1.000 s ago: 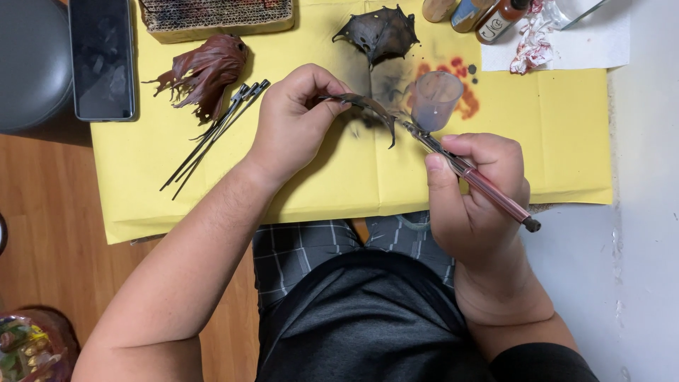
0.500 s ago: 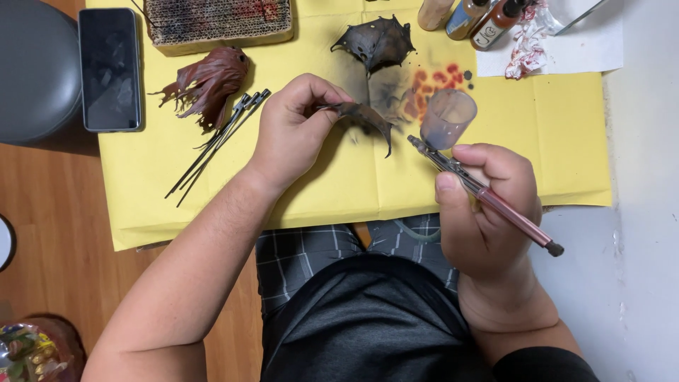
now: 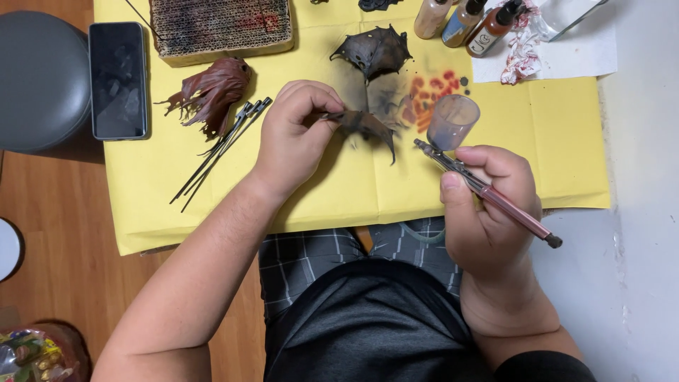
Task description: Using an airbrush to apply paint to a small model wing while rotating the part for even coverage.
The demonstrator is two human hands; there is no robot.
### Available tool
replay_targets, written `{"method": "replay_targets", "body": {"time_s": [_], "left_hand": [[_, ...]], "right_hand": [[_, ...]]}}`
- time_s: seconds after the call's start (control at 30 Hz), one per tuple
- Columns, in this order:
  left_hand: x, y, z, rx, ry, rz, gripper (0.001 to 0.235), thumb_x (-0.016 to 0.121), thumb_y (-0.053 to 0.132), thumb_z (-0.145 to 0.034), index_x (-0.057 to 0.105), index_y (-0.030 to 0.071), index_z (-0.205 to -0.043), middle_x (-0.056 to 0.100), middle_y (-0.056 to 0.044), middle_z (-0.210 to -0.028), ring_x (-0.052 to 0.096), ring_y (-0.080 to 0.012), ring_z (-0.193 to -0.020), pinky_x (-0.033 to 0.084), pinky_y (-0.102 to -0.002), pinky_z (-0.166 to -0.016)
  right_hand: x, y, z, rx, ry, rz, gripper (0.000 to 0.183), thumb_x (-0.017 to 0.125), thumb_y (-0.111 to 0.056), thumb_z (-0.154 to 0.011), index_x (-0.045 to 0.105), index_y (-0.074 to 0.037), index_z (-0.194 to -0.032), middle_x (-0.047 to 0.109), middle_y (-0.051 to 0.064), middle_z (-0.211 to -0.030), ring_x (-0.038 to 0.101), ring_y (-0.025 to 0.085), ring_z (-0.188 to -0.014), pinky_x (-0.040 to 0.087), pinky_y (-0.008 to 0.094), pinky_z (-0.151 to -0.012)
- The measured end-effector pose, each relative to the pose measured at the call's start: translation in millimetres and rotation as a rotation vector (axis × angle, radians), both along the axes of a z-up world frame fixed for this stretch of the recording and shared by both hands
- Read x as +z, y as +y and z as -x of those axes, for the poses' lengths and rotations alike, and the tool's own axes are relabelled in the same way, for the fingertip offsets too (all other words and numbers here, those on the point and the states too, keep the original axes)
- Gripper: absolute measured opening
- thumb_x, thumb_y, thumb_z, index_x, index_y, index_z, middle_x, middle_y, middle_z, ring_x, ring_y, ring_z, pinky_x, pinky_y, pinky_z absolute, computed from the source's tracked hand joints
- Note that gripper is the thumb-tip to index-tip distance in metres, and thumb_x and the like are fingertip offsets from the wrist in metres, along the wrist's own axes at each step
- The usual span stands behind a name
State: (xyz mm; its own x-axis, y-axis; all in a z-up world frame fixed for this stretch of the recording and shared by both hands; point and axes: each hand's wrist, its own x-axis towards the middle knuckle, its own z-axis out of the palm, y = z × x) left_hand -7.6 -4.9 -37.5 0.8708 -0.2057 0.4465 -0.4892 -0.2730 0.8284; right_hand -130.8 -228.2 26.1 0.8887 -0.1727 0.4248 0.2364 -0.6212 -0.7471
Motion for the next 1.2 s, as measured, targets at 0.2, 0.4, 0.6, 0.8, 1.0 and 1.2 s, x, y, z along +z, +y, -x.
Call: {"method": "replay_targets", "body": {"time_s": [0.2, 0.4, 0.6, 0.8, 1.0, 1.2], "left_hand": [[26, 8, 6, -0.095, -0.685, -0.213, 0.011, 0.071, 0.002, -0.098, 0.066, 0.003, -0.089, 0.072, -0.011, -0.097, 0.058, -0.0331, -0.090, 0.044, -0.046, -0.079], [20, 10, 12, -0.108, -0.682, -0.177, 0.013, 0.067, 0.007, -0.101, 0.062, 0.009, -0.088, 0.075, -0.005, -0.102, 0.060, -0.0298, -0.090, 0.040, -0.048, -0.078], [8, 12, 10, -0.117, -0.497, -0.134, 0.021, 0.068, -0.005, -0.089, 0.054, 0.011, -0.091, 0.075, -0.002, -0.100, 0.059, -0.0296, -0.091, 0.037, -0.049, -0.086], [5, 12, 9, -0.092, -0.438, -0.141, 0.022, 0.057, -0.010, -0.080, 0.054, 0.010, -0.090, 0.074, -0.002, -0.099, 0.058, -0.0295, -0.090, 0.038, -0.049, -0.087], [6, 11, 9, -0.090, -0.432, -0.160, 0.025, 0.058, -0.010, -0.077, 0.054, 0.010, -0.091, 0.074, 0.000, -0.099, 0.058, -0.0298, -0.090, 0.037, -0.050, -0.087], [6, 11, 9, -0.104, -0.437, -0.183, 0.024, 0.060, -0.010, -0.081, 0.055, 0.011, -0.092, 0.074, 0.001, -0.100, 0.058, -0.0294, -0.091, 0.037, -0.050, -0.087]], "right_hand": [[0, -7, -4, -0.008, 0.051, -0.117, 0.021, 0.060, 0.003, -0.099, 0.058, 0.009, -0.119, 0.062, 0.014, -0.087, 0.062, 0.020, -0.079, 0.052, 0.033, -0.084], [-1, -11, -4, 0.065, 0.050, -0.157, 0.023, 0.061, -0.002, -0.100, 0.058, 0.009, -0.119, 0.063, 0.013, -0.087, 0.063, 0.018, -0.077, 0.051, 0.030, -0.081], [-11, -7, 1, 0.133, 0.046, -0.008, 0.026, 0.067, -0.007, -0.096, 0.063, 0.006, -0.119, 0.069, 0.018, -0.112, 0.072, 0.029, -0.102, 0.057, 0.036, -0.094], [-10, 0, -3, 0.169, 0.025, 0.025, 0.023, 0.068, -0.006, -0.097, 0.064, 0.005, -0.116, 0.071, 0.017, -0.111, 0.074, 0.029, -0.101, 0.059, 0.037, -0.093], [-14, 2, -6, 0.208, -0.011, 0.037, 0.022, 0.069, -0.004, -0.097, 0.063, 0.007, -0.115, 0.071, 0.018, -0.110, 0.074, 0.030, -0.099, 0.059, 0.038, -0.092], [-22, 0, -5, 0.199, -0.043, 0.062, 0.023, 0.072, -0.003, -0.097, 0.062, 0.007, -0.115, 0.069, 0.017, -0.110, 0.073, 0.030, -0.099, 0.059, 0.038, -0.092]]}}
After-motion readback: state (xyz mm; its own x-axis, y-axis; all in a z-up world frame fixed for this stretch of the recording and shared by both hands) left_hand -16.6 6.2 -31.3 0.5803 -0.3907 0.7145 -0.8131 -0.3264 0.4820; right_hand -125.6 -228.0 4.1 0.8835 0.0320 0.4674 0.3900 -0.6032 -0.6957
